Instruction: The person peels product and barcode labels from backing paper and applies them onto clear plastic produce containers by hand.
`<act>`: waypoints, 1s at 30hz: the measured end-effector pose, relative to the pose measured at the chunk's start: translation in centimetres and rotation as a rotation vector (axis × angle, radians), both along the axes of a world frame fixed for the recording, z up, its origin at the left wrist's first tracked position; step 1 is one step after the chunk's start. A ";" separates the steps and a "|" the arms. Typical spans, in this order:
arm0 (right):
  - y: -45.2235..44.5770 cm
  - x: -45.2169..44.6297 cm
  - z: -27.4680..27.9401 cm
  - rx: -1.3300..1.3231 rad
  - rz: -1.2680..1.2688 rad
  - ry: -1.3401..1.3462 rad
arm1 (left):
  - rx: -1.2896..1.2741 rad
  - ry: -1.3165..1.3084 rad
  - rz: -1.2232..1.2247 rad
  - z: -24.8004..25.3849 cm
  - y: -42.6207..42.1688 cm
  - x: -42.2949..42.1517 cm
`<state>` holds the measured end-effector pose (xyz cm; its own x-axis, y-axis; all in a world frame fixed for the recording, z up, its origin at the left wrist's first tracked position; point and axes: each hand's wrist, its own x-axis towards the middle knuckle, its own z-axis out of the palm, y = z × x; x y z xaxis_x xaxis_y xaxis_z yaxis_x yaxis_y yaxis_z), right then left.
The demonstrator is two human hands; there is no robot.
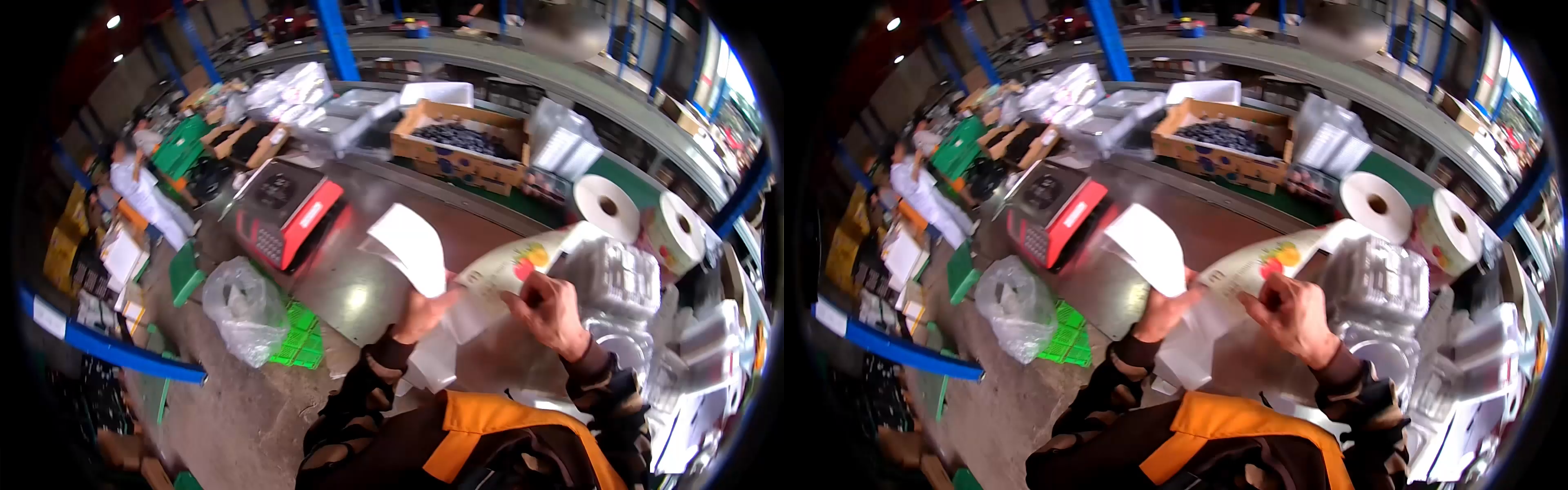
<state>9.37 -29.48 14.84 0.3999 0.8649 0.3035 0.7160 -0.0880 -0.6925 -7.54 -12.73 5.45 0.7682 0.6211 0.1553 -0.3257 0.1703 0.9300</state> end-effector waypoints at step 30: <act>-0.1 -2.1 4.4 -0.050 0.221 -0.254 | -0.169 -0.202 -0.280 1.6 -5.1 2.6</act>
